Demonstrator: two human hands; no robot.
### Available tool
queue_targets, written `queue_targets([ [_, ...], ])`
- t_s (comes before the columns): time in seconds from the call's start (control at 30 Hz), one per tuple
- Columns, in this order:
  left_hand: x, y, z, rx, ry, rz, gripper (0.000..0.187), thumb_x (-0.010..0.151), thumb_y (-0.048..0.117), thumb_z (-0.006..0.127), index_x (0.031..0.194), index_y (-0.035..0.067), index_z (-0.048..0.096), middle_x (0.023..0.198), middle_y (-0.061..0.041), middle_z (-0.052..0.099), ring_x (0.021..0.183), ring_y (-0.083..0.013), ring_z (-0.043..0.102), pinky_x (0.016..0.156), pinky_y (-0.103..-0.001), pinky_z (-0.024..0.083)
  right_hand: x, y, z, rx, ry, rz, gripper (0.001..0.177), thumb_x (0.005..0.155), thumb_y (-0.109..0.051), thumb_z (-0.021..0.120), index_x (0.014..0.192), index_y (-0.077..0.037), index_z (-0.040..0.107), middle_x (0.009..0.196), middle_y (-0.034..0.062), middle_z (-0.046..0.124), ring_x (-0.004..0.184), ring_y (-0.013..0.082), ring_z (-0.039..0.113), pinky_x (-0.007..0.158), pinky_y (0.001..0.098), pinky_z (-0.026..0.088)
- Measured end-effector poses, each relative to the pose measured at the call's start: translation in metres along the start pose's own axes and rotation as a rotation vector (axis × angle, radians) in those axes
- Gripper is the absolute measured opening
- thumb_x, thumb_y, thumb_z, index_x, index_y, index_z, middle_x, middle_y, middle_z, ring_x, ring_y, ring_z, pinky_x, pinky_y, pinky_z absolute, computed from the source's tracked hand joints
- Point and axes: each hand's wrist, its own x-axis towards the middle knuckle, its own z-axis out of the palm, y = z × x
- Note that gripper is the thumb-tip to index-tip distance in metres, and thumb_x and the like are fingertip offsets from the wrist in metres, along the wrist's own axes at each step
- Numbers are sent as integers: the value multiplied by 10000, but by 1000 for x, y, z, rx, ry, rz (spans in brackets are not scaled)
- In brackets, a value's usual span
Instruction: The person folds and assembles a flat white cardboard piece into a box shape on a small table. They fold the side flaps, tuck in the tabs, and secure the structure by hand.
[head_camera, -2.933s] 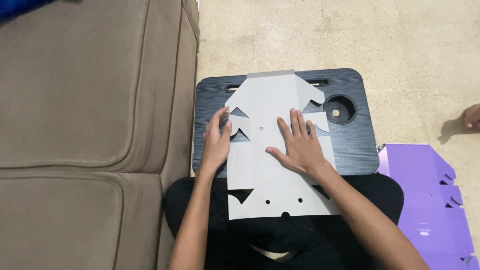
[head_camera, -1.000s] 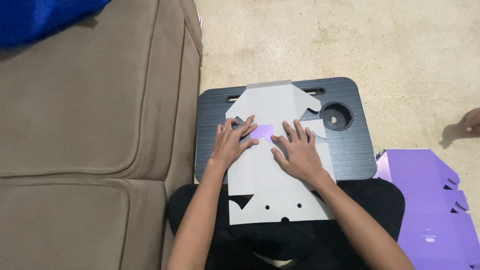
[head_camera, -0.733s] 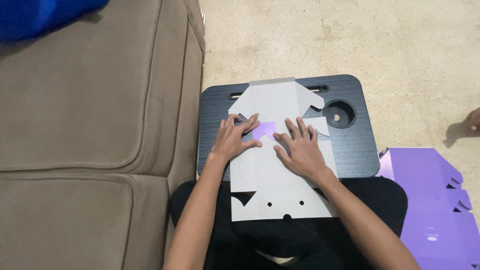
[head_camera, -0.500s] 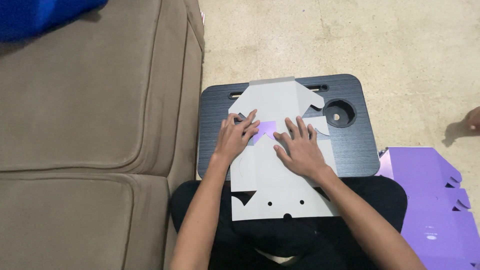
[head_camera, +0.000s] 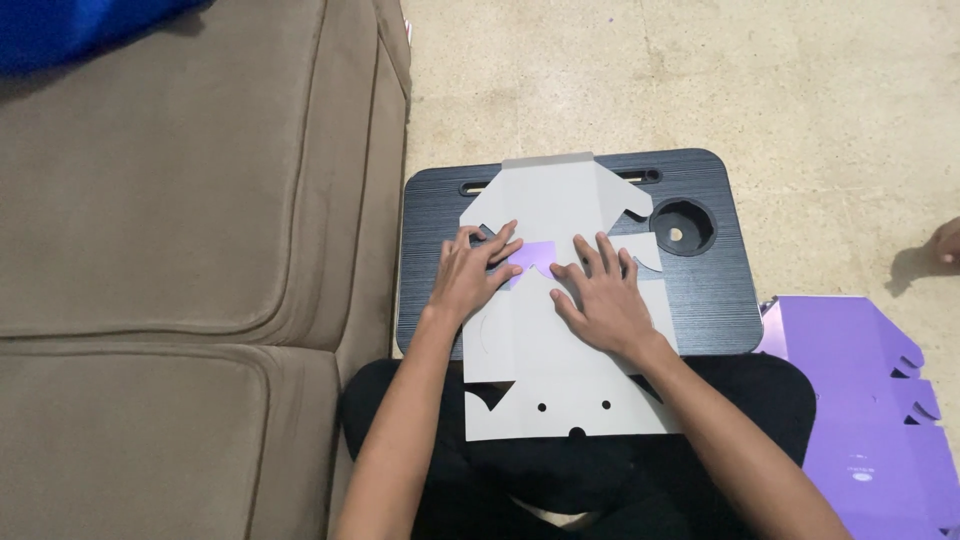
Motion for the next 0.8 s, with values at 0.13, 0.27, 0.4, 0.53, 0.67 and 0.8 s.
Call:
queue_targets([
  [0.13,-3,9,-15,4,-47,9,685,885,515,711,1507,335,487,1283,134,706,1302,-202,450,1053,-407,358,0,-1,-2,3,-7,2,498,1018,-582,287,1356,-310,532,1603,144,355,1556,412,197,1195,637,191],
  [0.27,-5,12,-24,29,-112,15,847,825,542,751,1563,324,396,1265,120,720,1324,-215,438,1078,-415,357,-3,-4,-5,4,-21,9,500,1012,-585,295,1355,-313,536,1606,134,349,1557,404,195,1199,633,191],
  [0.4,-4,19,-32,75,-139,44,918,785,513,798,1572,298,379,1207,57,747,1336,-239,450,1078,-431,379,-3,-5,-12,11,-27,8,521,1008,-582,285,1373,-301,528,1605,136,348,1553,406,202,1196,627,206],
  [0.53,-5,24,-32,115,-151,54,940,788,521,795,1587,301,351,1178,22,756,1345,-238,461,1080,-432,391,-2,-1,-8,23,-31,2,519,1002,-580,282,1387,-315,508,1607,137,343,1555,404,190,1197,630,198],
  [0.67,-13,25,-25,107,-44,125,838,829,451,778,1560,318,392,1232,13,736,1328,-260,504,1073,-445,397,2,7,3,13,-14,-9,577,989,-614,255,1455,-293,368,1605,146,318,1552,398,179,1206,627,196],
  [0.8,-31,35,-19,12,168,21,848,867,386,749,1594,284,324,1414,-68,632,1393,-324,446,1057,-517,401,2,9,6,10,7,-20,650,984,-624,271,1506,-237,297,1598,149,317,1547,397,187,1223,611,179],
])
